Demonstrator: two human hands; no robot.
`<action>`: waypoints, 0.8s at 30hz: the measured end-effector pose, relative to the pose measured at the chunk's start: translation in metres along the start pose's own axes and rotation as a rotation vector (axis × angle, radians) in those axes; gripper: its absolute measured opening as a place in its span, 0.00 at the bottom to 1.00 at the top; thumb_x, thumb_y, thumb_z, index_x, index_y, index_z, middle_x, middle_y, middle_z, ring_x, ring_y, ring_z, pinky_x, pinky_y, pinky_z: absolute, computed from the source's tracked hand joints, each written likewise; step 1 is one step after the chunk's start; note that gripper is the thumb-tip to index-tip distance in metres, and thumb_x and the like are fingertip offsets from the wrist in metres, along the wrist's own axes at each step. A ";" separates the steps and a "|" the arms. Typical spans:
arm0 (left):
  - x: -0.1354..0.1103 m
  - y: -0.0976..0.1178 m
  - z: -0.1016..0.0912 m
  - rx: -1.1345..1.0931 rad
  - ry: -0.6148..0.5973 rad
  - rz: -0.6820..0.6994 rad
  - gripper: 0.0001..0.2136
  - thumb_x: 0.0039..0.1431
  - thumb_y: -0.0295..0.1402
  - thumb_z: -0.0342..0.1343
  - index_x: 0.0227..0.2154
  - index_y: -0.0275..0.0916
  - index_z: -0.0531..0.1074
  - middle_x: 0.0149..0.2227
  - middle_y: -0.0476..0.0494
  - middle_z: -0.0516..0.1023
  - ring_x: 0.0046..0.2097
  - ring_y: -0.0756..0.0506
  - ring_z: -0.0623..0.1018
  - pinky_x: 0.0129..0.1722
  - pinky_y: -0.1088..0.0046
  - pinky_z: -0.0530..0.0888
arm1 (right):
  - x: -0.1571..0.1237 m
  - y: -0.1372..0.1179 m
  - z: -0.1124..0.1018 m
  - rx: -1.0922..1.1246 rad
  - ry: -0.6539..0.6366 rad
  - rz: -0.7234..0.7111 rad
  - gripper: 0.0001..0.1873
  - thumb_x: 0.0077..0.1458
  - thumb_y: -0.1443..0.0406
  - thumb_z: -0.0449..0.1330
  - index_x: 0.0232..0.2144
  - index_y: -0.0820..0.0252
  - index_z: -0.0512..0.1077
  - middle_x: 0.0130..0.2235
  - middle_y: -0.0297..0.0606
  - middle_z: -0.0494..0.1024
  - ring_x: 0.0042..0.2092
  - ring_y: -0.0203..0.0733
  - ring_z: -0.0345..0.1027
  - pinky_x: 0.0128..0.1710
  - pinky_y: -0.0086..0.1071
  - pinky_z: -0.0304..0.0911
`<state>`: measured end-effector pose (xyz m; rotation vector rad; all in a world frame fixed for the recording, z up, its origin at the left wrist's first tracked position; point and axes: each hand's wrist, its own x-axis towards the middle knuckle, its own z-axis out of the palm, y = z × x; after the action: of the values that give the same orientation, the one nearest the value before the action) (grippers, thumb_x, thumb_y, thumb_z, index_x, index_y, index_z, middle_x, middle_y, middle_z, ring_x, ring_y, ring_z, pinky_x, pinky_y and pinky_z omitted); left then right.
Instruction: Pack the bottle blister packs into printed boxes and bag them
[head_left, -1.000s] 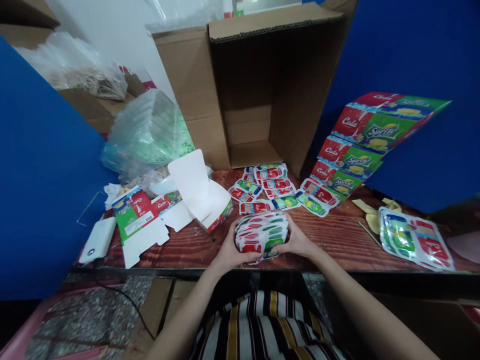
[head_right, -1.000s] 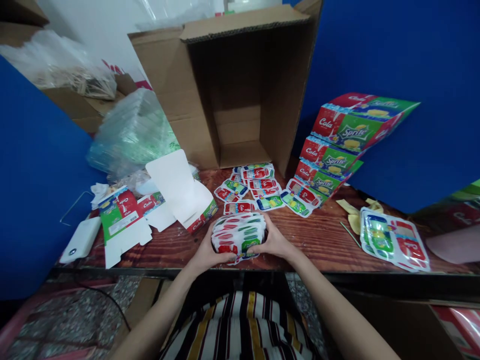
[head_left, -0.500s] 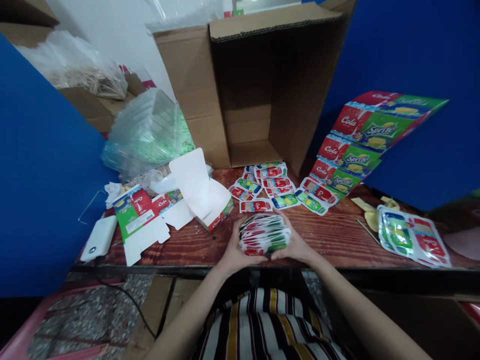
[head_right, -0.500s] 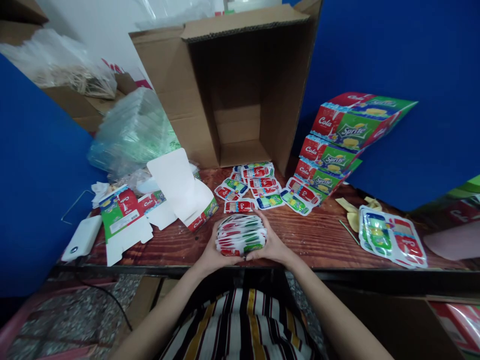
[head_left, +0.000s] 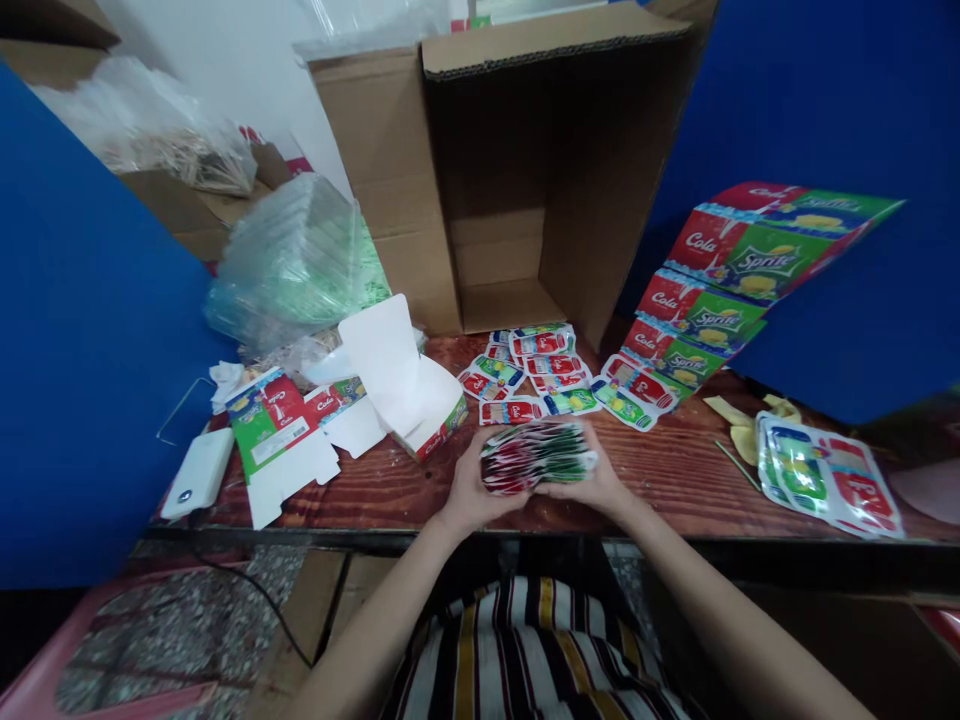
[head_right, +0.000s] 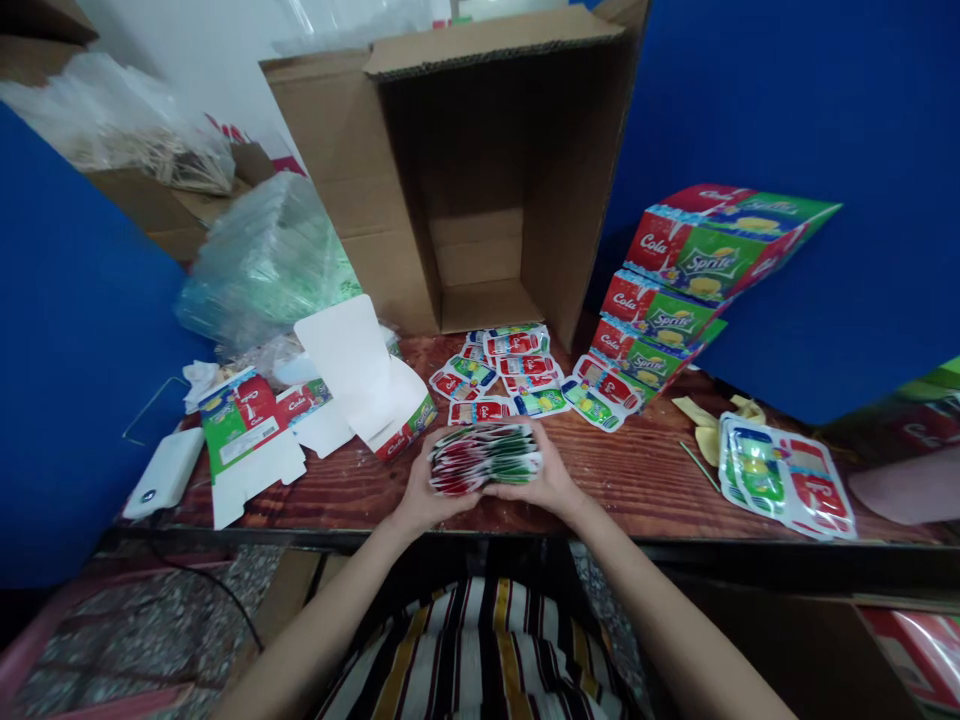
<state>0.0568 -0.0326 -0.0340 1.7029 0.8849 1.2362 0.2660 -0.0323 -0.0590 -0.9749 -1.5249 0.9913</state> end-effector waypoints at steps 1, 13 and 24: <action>0.000 -0.003 0.000 0.011 -0.017 0.011 0.38 0.37 0.31 0.69 0.55 0.42 0.61 0.55 0.40 0.70 0.55 0.38 0.71 0.57 0.60 0.66 | 0.000 0.002 -0.001 -0.012 0.002 -0.014 0.48 0.31 0.62 0.75 0.54 0.52 0.58 0.52 0.43 0.70 0.53 0.51 0.67 0.54 0.46 0.62; 0.022 -0.005 -0.007 0.021 0.017 -0.059 0.38 0.39 0.35 0.70 0.54 0.39 0.59 0.54 0.37 0.71 0.54 0.39 0.73 0.55 0.60 0.68 | 0.030 -0.016 -0.002 -0.042 -0.037 0.041 0.44 0.39 0.59 0.72 0.55 0.60 0.59 0.52 0.47 0.72 0.51 0.49 0.69 0.54 0.44 0.62; 0.042 -0.004 -0.001 -0.098 0.147 -0.272 0.34 0.34 0.33 0.72 0.49 0.39 0.68 0.48 0.42 0.77 0.50 0.40 0.76 0.54 0.64 0.70 | 0.053 -0.023 -0.005 -0.070 -0.073 0.226 0.32 0.44 0.53 0.68 0.48 0.61 0.67 0.49 0.44 0.75 0.50 0.49 0.70 0.52 0.45 0.65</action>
<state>0.0668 0.0062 -0.0215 1.3769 1.0857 1.2083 0.2612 0.0100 -0.0201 -1.1917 -1.5419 1.1493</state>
